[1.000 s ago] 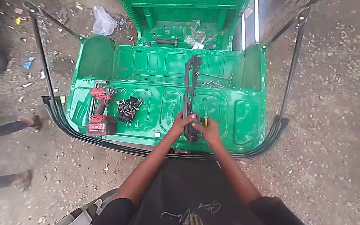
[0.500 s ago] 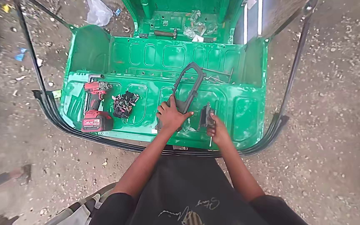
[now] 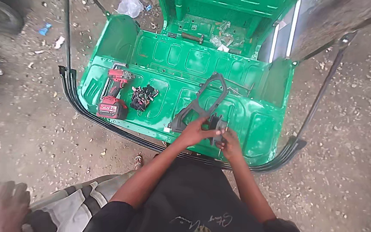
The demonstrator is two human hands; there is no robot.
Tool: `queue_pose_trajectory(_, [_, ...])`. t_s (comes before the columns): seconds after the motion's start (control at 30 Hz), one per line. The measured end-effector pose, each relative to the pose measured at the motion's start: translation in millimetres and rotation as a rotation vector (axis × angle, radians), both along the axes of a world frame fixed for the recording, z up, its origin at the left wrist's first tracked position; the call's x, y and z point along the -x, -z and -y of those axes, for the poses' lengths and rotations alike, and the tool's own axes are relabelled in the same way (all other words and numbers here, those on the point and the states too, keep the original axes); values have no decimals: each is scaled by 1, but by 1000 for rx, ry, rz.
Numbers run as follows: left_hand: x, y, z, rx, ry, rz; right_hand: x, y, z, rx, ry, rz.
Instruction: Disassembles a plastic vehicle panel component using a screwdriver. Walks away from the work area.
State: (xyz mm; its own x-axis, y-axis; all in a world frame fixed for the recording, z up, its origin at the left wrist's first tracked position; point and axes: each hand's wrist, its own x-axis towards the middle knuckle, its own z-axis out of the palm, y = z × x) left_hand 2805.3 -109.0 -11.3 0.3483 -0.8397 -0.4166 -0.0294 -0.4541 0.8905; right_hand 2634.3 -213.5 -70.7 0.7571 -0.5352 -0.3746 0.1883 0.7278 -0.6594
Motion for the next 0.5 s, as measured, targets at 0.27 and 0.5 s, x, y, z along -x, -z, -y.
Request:
queue_pose_trajectory(0.27, [-38,-17,-128,-101,-448,459,0,16,35,994,39,-992])
queue_pose_trajectory(0.5, [-77,25,-276,108,-1192,-253,-5,43,48,1338,-271,-1231])
